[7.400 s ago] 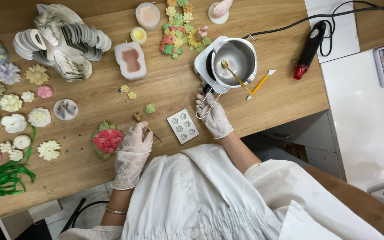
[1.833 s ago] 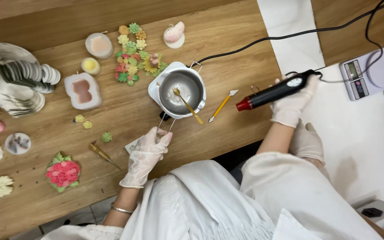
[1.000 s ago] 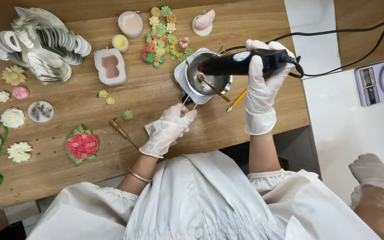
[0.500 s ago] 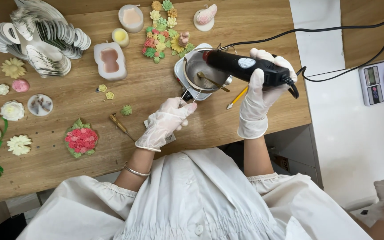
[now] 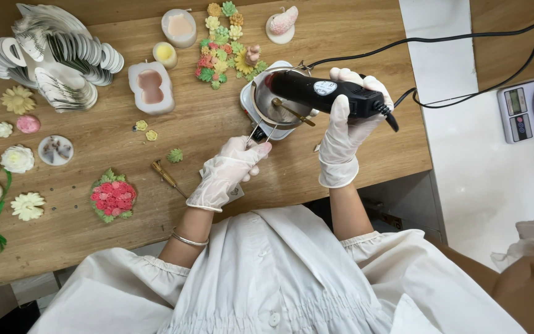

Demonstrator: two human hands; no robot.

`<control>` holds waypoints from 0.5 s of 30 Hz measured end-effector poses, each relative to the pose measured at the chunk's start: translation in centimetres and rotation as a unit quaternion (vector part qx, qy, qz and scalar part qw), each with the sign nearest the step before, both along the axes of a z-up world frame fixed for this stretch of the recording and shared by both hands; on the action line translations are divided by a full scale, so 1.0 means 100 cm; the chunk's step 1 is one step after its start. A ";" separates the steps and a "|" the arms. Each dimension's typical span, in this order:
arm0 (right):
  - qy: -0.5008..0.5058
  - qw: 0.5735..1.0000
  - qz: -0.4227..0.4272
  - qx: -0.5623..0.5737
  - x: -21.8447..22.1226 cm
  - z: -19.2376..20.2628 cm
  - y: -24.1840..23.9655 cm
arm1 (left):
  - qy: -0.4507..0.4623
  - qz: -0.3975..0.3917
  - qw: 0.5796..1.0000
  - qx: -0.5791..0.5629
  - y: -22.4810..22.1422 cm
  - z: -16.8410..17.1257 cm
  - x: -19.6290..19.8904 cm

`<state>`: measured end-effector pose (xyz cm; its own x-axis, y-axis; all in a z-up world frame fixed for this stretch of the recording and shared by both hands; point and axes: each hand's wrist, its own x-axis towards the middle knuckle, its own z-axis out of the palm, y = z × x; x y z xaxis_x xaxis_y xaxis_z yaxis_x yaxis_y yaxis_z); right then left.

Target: Assemble a floral candle arrangement by melting and attaching wax flowers and leaves.

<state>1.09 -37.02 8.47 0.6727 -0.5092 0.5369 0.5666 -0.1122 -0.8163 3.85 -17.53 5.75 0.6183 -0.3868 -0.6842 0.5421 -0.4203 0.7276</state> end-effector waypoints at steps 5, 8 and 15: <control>0.006 1.000 -0.006 0.014 -0.002 0.003 -0.001 | 0.001 -0.003 1.000 -0.005 0.001 -0.001 -0.001; 0.006 1.000 -0.005 0.016 -0.001 0.002 -0.003 | -0.001 -0.006 1.000 -0.003 0.001 -0.004 -0.001; 0.000 1.000 -0.011 0.026 0.000 0.003 -0.005 | -0.001 0.000 1.000 -0.013 0.002 -0.005 -0.001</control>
<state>1.08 -37.50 8.78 0.6615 -0.5508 0.5089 0.5640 -0.0818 -0.8217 3.74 -17.36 5.21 0.6202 -0.4050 -0.6718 0.5402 -0.4005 0.7402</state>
